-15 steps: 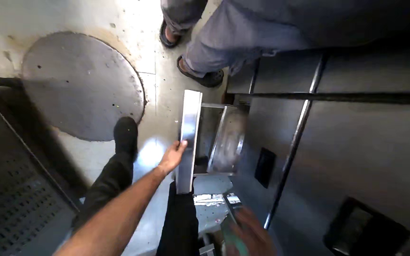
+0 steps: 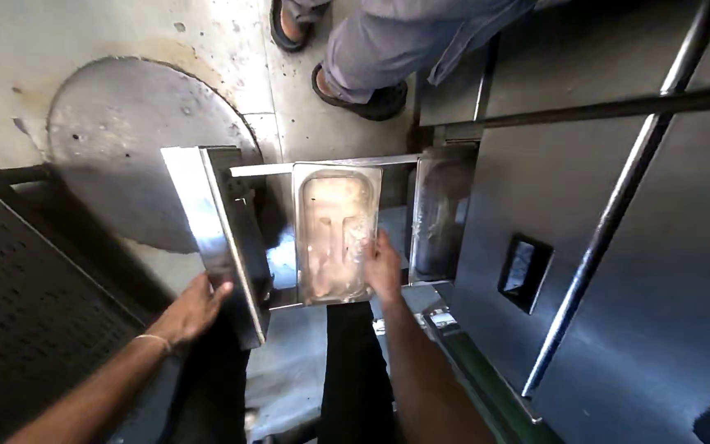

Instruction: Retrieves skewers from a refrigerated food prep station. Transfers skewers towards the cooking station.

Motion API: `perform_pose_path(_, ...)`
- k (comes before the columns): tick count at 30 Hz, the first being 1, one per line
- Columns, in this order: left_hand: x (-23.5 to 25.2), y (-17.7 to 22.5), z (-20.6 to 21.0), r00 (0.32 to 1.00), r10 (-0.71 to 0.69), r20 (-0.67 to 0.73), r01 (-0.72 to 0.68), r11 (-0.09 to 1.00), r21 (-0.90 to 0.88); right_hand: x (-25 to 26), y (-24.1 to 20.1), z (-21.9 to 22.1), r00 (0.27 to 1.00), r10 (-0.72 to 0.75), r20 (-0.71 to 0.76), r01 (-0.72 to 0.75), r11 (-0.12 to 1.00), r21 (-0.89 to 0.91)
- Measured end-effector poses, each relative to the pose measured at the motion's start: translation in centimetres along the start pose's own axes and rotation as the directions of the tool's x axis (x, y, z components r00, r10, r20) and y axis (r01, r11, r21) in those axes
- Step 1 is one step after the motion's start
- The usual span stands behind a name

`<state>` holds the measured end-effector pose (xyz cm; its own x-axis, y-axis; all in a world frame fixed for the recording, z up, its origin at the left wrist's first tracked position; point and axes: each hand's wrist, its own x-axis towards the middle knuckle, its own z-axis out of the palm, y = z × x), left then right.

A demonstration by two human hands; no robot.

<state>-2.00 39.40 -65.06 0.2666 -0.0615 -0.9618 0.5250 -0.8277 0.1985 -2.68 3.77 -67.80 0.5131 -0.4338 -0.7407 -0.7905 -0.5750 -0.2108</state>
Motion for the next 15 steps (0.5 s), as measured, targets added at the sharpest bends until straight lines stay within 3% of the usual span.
perform_pose_path(4,-1.0,-0.1,0.3,0.994,-0.039,0.099,0.033,0.998,0.054,-0.6,-1.3,2.3,0.996,0.076,-0.045,-0.08,0.992,-0.102)
perform_pose_path(7,-4.0,-0.9,0.8,0.998,-0.003,0.062,-0.004,0.993,0.116,-0.3,-1.2,0.8,0.999,0.035,-0.004,-0.035,0.992,-0.121)
perform_pose_path(9,-7.0,-1.8,1.0,0.996,0.087,0.026,-0.09,0.987,0.133,0.3,-0.2,-0.9,0.977,-0.088,-0.194,0.055,0.984,-0.169)
perform_pose_path(11,-10.6,-2.0,1.1,0.987,0.16,0.012,-0.16,0.976,0.151,1.8,1.5,-2.4,0.917,-0.095,-0.388,0.018,0.98,-0.199)
perform_pose_path(13,-13.6,-2.1,1.6,0.981,0.19,0.025,-0.192,0.963,0.192,3.4,3.4,-3.3,0.913,-0.01,-0.408,-0.098,0.965,-0.244)
perform_pose_path(15,-14.6,-2.8,2.7,0.979,0.201,0.044,-0.205,0.945,0.253,4.4,4.1,-4.2,0.917,-0.031,-0.397,-0.088,0.957,-0.277)
